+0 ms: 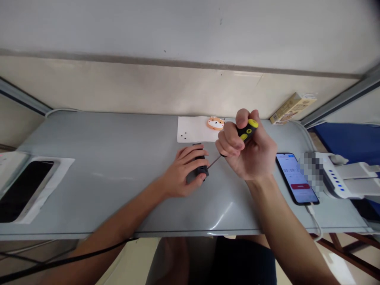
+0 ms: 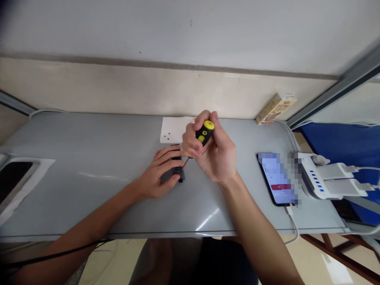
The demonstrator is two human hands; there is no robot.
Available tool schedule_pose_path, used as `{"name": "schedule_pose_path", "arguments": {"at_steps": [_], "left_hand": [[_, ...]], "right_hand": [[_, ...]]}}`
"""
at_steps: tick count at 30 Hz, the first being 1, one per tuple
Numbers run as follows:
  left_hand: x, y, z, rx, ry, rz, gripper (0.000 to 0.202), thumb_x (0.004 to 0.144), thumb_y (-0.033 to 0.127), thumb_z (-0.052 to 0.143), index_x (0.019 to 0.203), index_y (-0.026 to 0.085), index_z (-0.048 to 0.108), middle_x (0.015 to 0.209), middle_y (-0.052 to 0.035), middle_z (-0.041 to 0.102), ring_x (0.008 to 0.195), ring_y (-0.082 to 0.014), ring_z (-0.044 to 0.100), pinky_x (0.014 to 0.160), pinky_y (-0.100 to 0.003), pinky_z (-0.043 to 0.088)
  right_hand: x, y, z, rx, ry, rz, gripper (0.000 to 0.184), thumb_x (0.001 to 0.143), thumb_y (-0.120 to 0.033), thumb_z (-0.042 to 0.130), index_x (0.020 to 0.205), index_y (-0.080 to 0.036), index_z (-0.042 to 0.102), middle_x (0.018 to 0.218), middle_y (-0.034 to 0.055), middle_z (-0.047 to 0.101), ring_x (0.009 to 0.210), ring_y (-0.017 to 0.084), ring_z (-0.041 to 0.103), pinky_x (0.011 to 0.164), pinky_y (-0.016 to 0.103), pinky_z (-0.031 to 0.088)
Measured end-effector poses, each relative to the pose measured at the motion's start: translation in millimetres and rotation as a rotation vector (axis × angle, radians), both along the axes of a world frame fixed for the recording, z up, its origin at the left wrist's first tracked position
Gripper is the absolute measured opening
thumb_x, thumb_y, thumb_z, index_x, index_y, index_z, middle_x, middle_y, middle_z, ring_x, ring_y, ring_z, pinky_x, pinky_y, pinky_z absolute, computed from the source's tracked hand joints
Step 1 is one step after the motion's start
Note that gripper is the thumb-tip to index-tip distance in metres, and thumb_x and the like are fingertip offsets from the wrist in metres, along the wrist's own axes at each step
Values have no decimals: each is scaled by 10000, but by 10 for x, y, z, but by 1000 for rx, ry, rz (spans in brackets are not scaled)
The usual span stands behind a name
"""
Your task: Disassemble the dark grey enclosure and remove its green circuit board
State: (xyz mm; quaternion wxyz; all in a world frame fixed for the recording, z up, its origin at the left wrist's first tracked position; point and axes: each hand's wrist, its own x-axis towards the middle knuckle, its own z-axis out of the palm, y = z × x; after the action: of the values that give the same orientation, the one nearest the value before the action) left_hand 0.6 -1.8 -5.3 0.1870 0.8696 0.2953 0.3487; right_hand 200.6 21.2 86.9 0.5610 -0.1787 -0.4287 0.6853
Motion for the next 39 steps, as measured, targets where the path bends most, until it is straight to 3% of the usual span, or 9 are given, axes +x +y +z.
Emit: {"name": "schedule_pose_path", "arguments": {"at_steps": [4, 10, 17, 24, 30, 33, 36, 39], "left_hand": [[-3, -1, -7, -1, 18, 2, 256, 949, 221, 567, 1202, 234, 602, 1376, -95, 631, 1449, -307, 445, 1182, -530, 349], [-1, 1, 2, 2, 42, 10, 263, 945, 231, 554, 1202, 230, 610, 1399, -101, 620, 1445, -312, 450, 1183, -532, 355], [1, 3, -1, 8, 39, 10, 286, 931, 217, 560, 1213, 233, 607, 1377, -94, 633, 1434, -311, 454, 1177, -530, 355], [4, 0, -1, 2, 35, 12, 269, 934, 216, 564, 1199, 235, 611, 1372, -88, 631, 1435, -305, 448, 1179, -516, 351], [42, -22, 34, -104, 54, 29, 227, 948, 226, 527, 1155, 241, 617, 1362, -85, 618, 1445, -303, 412, 1194, -524, 314], [91, -45, 86, -192, 81, 47, 229, 961, 204, 462, 1123, 237, 620, 1320, -86, 614, 1451, -296, 384, 1197, -529, 298], [136, -68, 125, -233, 97, 63, 258, 960, 163, 409, 1105, 234, 610, 1301, -86, 589, 1450, -285, 362, 1197, -525, 290], [164, -86, 137, -242, 100, 82, 249, 959, 137, 382, 1059, 226, 593, 1308, -91, 551, 1446, -283, 343, 1197, -525, 287]], "right_hand": [[16, 7, -10, 16, 13, 51, 344, 1051, -499, 400, 816, -271, 503, 562, -51, 359, 461, 121, 240, 451, 277, 316], [18, 9, -8, -6, -29, -19, 345, 1038, -532, 415, 818, -281, 505, 571, -44, 385, 476, 137, 288, 467, 291, 346], [-1, -26, 4, -6, -67, 16, 380, 1029, -593, 400, 833, -283, 499, 569, -48, 400, 472, 134, 292, 458, 284, 332], [-6, -17, -5, -13, -60, -18, 350, 1027, -548, 415, 820, -295, 540, 549, -43, 401, 467, 149, 295, 458, 307, 328], [-30, -52, 34, -20, -43, -25, 413, 993, -653, 433, 830, -289, 539, 568, -41, 390, 451, 130, 271, 443, 306, 336], [-30, -79, 26, -7, -92, -47, 315, 947, -608, 578, 876, -304, 539, 587, -50, 400, 457, 128, 250, 435, 306, 335], [-12, -78, 1, 22, -122, -61, 250, 909, -521, 673, 891, -307, 545, 685, -26, 492, 490, 133, 326, 454, 315, 375], [14, -48, -9, 52, -120, -79, 282, 903, -553, 670, 903, -289, 569, 832, 11, 559, 595, 150, 478, 521, 332, 454]]}}
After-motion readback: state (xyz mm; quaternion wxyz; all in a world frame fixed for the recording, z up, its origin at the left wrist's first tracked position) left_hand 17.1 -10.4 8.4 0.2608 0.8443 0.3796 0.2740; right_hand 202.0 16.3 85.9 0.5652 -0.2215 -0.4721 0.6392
